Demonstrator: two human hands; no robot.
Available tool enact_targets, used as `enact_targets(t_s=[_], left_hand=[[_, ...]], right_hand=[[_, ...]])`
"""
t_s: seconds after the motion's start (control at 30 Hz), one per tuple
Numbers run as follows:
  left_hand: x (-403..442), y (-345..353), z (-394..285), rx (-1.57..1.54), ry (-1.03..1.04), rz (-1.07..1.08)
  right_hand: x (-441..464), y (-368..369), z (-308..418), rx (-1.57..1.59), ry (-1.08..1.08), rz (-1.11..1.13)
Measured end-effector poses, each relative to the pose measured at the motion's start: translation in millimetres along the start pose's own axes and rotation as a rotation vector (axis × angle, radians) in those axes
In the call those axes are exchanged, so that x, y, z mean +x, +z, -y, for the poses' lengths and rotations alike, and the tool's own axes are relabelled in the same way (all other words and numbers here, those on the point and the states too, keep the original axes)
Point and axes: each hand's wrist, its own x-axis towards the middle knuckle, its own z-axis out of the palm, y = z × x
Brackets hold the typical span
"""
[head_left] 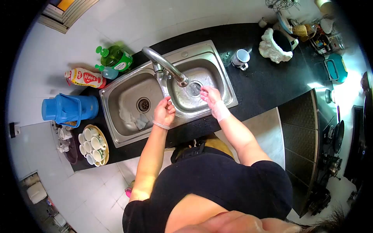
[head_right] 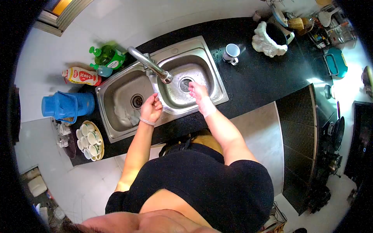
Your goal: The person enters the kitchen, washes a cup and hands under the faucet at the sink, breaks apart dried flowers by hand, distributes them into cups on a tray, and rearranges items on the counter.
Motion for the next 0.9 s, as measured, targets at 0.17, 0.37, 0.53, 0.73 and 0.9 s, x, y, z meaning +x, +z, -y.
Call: enact_targets(t_s=[0.17, 0.37, 0.53, 0.73, 0.9], left_hand=[[-12.8, 20.6, -4.6, -0.082, -0.019, 0.015], [-14.9, 13.0, -4.6, -0.024, 0.046, -0.185], [-20.8, 12.6, 0.1, -0.098, 0.035, -0.235], [-19.0, 7.4, -4.7, -0.151, 0.038, -0.207], [-34.1, 3.9, -14.2, -0.220, 0.003, -0.176]], right_hand=[[25.0, -26.8, 43.3, 0.330, -0.323, -0.206], [59.9, -91.8, 110.7, -0.157, -0.718, -0.793], [65.8, -101.6, 131.8, -0.689, -0.646, -0.458], [-13.5, -13.3, 53.8, 0.350, 0.050, 0.094], [-26.0, 39.1, -0.8, 0.551, 0.369, 0.060]])
